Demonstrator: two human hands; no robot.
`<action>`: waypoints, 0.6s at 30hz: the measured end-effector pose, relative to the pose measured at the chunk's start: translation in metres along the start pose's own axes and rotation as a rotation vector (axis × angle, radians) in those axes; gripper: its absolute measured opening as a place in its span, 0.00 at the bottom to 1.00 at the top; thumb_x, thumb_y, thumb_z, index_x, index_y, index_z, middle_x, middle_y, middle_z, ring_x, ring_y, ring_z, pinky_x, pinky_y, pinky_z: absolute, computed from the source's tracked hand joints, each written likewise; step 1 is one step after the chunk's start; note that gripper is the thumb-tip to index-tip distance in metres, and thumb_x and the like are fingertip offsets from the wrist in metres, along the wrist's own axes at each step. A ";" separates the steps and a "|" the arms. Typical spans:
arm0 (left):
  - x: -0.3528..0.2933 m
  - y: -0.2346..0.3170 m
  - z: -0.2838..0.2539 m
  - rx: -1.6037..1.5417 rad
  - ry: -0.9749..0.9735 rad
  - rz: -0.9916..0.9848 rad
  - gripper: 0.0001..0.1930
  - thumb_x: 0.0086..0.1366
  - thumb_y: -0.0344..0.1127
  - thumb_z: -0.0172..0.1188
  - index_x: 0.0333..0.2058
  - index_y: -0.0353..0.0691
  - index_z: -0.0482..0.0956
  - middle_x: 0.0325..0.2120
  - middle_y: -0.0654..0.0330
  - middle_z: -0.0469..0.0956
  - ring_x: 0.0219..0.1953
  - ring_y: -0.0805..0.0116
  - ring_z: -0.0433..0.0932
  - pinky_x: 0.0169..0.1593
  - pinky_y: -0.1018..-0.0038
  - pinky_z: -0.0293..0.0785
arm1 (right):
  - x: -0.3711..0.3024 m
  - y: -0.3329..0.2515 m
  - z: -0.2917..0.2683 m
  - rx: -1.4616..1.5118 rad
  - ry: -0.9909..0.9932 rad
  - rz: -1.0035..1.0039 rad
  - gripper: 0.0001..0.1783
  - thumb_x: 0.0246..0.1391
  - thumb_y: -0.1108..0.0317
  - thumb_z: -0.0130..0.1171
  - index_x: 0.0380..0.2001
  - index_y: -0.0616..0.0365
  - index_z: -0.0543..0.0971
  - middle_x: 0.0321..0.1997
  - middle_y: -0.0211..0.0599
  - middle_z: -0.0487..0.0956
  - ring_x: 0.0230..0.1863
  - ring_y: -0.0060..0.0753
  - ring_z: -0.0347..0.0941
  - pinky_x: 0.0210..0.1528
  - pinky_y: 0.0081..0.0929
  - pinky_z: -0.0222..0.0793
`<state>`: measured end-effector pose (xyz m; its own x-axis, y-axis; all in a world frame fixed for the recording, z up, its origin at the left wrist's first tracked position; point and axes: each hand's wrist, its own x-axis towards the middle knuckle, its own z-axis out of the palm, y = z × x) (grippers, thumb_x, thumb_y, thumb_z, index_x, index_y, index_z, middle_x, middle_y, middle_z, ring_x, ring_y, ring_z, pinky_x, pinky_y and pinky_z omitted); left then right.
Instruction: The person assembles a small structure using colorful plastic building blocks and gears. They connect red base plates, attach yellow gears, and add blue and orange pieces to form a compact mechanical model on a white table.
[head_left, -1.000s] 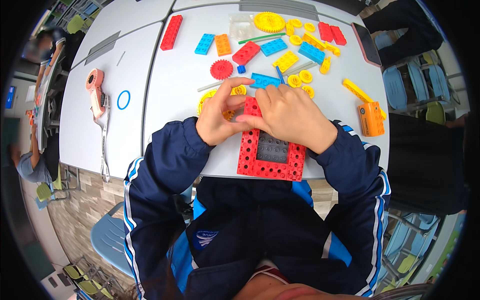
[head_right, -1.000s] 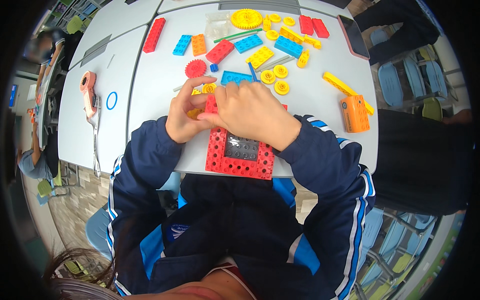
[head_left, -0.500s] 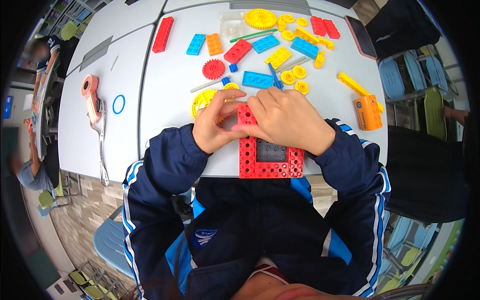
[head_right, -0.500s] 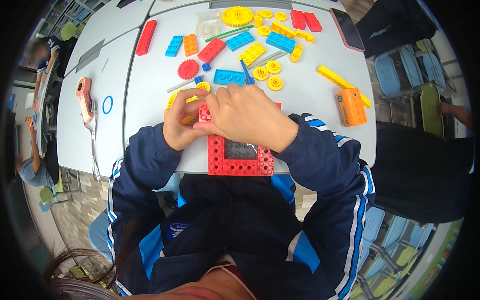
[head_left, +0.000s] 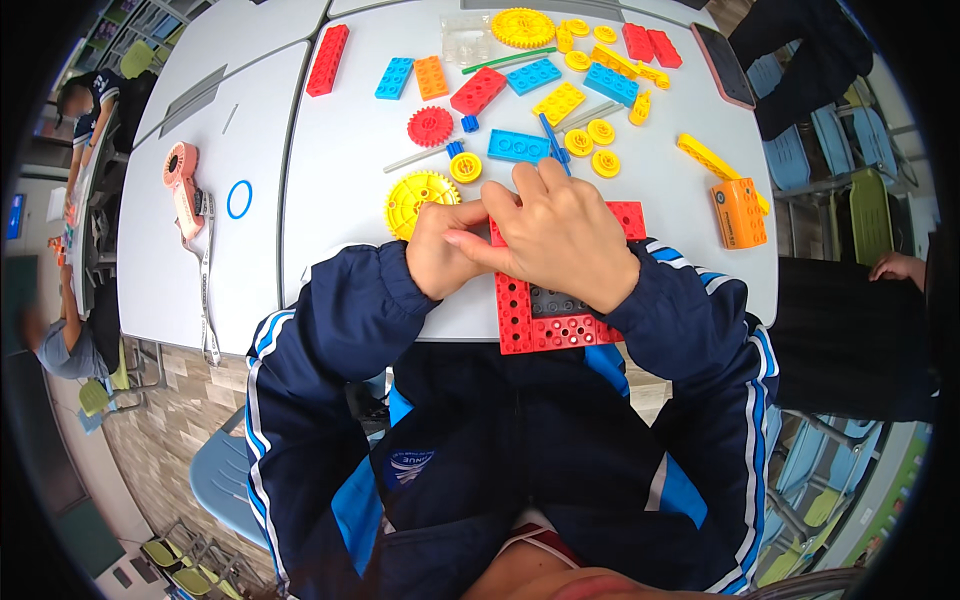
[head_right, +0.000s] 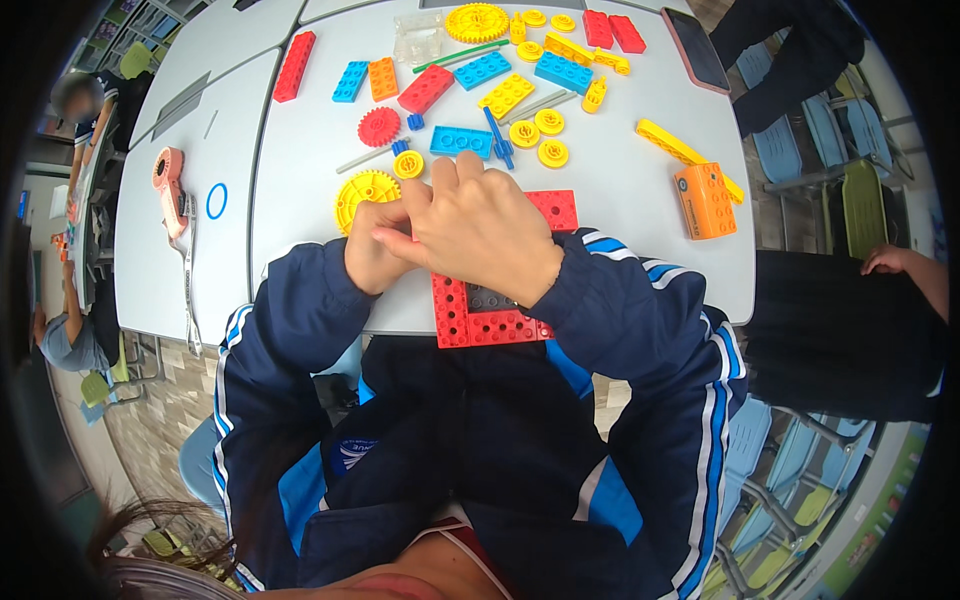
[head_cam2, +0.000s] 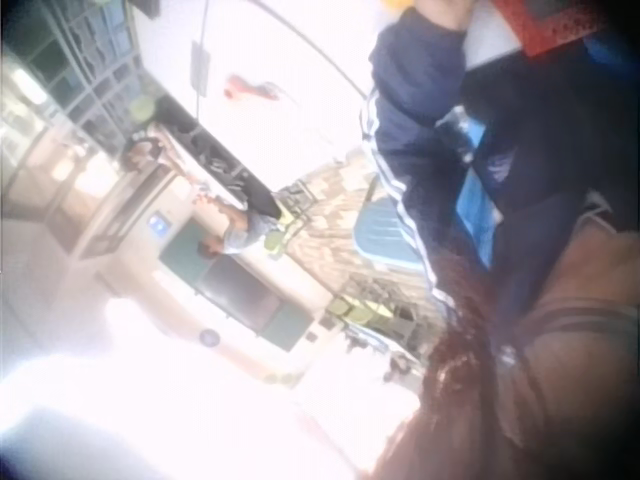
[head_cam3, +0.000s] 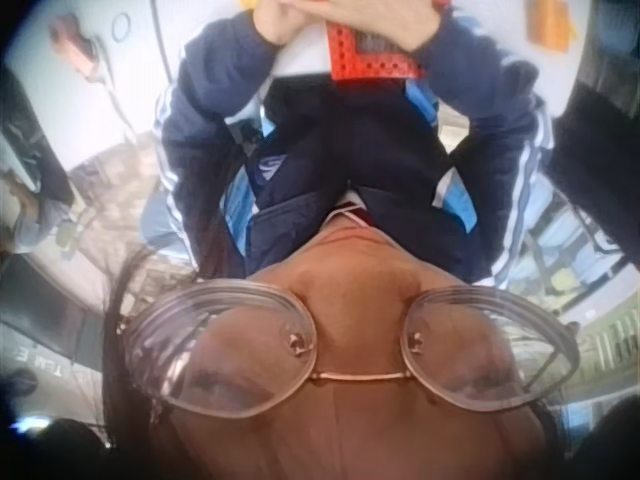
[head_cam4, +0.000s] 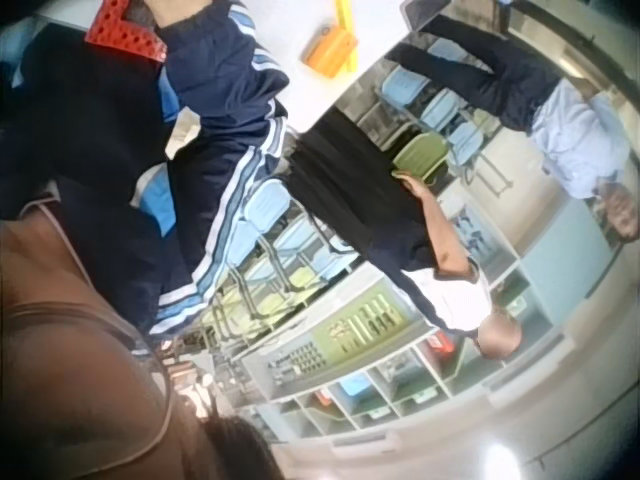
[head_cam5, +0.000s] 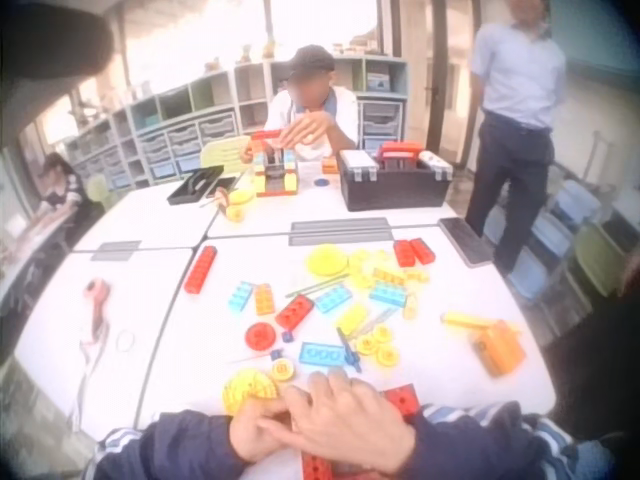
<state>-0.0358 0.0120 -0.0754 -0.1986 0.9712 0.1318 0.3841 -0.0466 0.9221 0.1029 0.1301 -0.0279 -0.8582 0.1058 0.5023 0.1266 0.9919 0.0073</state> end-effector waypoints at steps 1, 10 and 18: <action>0.000 0.002 0.000 0.003 -0.005 0.000 0.16 0.51 0.31 0.73 0.40 0.35 0.82 0.25 0.52 0.82 0.27 0.69 0.82 0.34 0.72 0.76 | 0.001 0.000 0.001 0.008 0.022 0.001 0.26 0.52 0.41 0.65 0.31 0.57 0.79 0.22 0.34 0.71 0.25 0.32 0.72 0.20 0.24 0.66; 0.004 -0.016 0.008 -0.039 -0.005 0.069 0.20 0.50 0.32 0.76 0.42 0.35 0.83 0.30 0.54 0.85 0.31 0.65 0.84 0.37 0.71 0.78 | 0.024 0.012 -0.037 0.159 0.193 0.016 0.27 0.42 0.42 0.73 0.23 0.57 0.79 0.21 0.34 0.72 0.21 0.34 0.70 0.20 0.28 0.65; 0.000 0.023 -0.021 -0.201 -0.218 0.249 0.53 0.48 0.35 0.79 0.69 0.34 0.57 0.65 0.47 0.65 0.66 0.54 0.67 0.68 0.63 0.60 | 0.012 0.005 -0.060 0.285 0.243 -0.552 0.20 0.49 0.46 0.66 0.24 0.51 0.75 0.31 0.28 0.74 0.35 0.32 0.74 0.55 0.50 0.69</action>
<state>-0.0459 0.0057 -0.0464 0.0832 0.9502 0.3004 0.2075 -0.3114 0.9274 0.1235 0.1322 0.0300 -0.6189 -0.4081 0.6711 -0.4642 0.8793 0.1066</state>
